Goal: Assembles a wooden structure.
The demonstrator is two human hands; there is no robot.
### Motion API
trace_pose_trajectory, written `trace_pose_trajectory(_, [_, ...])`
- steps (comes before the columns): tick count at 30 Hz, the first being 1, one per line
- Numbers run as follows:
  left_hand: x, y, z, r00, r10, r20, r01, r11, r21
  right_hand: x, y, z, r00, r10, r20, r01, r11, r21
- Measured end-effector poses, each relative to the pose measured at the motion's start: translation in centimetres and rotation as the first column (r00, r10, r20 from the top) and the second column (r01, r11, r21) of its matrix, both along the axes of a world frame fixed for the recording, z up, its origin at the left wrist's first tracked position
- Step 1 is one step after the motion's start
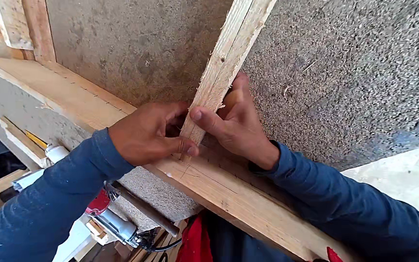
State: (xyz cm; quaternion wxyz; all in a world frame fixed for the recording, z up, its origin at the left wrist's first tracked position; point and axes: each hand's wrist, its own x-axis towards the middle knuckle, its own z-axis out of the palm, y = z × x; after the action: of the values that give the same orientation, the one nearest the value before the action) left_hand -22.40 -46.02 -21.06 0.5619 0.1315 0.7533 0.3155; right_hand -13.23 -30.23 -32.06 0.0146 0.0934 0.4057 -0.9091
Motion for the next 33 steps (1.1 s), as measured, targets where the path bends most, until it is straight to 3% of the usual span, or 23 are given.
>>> trace_pose_trajectory(10, [-0.2, -0.2, -0.3, 1.000, -0.024, 0.007, 0.024, 1.000, 0.021, -0.1, -0.1, -0.3, 1.000, -0.011, -0.015, 0.012, 0.999, 0.045])
trace_pose_trajectory(15, [-0.5, 0.2, -0.2, 0.993, 0.049, 0.104, -0.047, 0.998, -0.029, -0.1, -0.1, -0.3, 1.000, -0.023, 0.000, 0.023, 0.996, 0.088])
trace_pose_trajectory(17, [-0.5, 0.2, 0.3, 1.000, 0.016, 0.023, -0.015, 0.999, -0.032, -0.1, -0.2, -0.4, 1.000, -0.029, -0.008, 0.030, 0.995, 0.093])
trace_pose_trajectory(18, [-0.2, -0.1, 0.8, 0.994, -0.029, -0.105, 0.026, 0.999, -0.031, -0.1, -0.2, -0.4, 1.000, -0.027, -0.013, 0.028, 0.995, 0.091])
trace_pose_trajectory(20, [1.1, -1.2, 2.2, 0.880, -0.046, -0.473, 0.035, 0.999, -0.031, -0.2, -0.2, -0.4, 1.000, -0.028, -0.007, 0.029, 0.996, 0.087])
trace_pose_trajectory(22, [3.3, -2.8, 3.5, 0.653, 0.087, -0.752, -0.079, 0.996, 0.047, -0.1, -0.1, -0.3, 1.000, -0.026, 0.000, 0.026, 0.996, 0.080])
trace_pose_trajectory(24, [6.5, -4.9, 4.8, 0.423, 0.130, -0.897, -0.167, 0.984, 0.064, 0.0, -0.1, -0.3, 1.000, -0.022, 0.004, 0.022, 0.996, 0.092])
trace_pose_trajectory(25, [8.3, -6.0, 5.4, 0.374, 0.068, -0.925, -0.165, 0.986, 0.006, 0.0, -0.1, -0.3, 1.000, -0.018, 0.006, 0.018, 0.996, 0.089])
trace_pose_trajectory(29, [12.7, -6.6, 5.7, 0.389, -0.264, -0.883, -0.004, 0.958, -0.288, 0.0, -0.1, -0.4, 1.000, -0.026, 0.006, 0.025, 0.993, 0.117])
trace_pose_trajectory(31, [12.8, -5.9, 5.8, 0.374, -0.335, -0.865, 0.080, 0.941, -0.330, 0.1, -0.3, -0.5, 0.999, -0.034, 0.009, 0.032, 0.990, 0.135])
trace_pose_trajectory(33, [12.5, -5.1, 5.8, 0.424, -0.334, -0.842, 0.147, 0.943, -0.300, 0.0, -0.2, -0.6, 0.999, -0.033, 0.008, 0.032, 0.992, 0.122])
